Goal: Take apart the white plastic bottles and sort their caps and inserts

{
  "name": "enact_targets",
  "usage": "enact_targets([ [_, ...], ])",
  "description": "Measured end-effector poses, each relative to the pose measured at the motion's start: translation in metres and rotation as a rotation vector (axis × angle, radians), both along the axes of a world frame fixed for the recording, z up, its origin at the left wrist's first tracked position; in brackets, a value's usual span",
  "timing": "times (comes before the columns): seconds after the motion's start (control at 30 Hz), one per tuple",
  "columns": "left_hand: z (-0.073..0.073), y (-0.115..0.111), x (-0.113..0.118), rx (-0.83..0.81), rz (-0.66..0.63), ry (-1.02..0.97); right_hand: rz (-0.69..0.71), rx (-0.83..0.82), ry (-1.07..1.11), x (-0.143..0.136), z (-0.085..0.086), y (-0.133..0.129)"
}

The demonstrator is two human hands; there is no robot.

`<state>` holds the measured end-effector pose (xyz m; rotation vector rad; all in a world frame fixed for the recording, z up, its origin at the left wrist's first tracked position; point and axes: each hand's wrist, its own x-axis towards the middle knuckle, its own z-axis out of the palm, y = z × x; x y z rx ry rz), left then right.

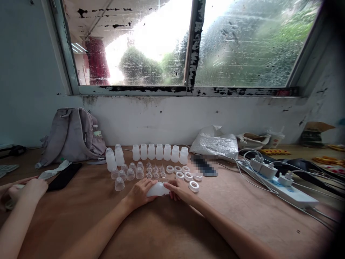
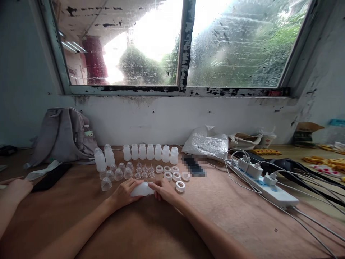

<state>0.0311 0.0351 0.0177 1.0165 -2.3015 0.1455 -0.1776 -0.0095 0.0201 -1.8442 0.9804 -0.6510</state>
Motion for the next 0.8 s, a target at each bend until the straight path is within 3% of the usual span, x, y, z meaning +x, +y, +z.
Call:
enact_targets([
  [0.3, -0.016, 0.002, -0.006, -0.116, 0.133, -0.087, 0.033, 0.121, -0.061, -0.003, 0.015, 0.008],
  [0.63, -0.013, 0.009, -0.011, -0.152, 0.17, -0.14, 0.04, 0.26, -0.145, -0.003, 0.012, 0.008],
  [0.8, -0.009, 0.01, -0.012, -0.105, 0.148, -0.127, -0.027, 0.228, -0.11, -0.003, 0.011, 0.007],
])
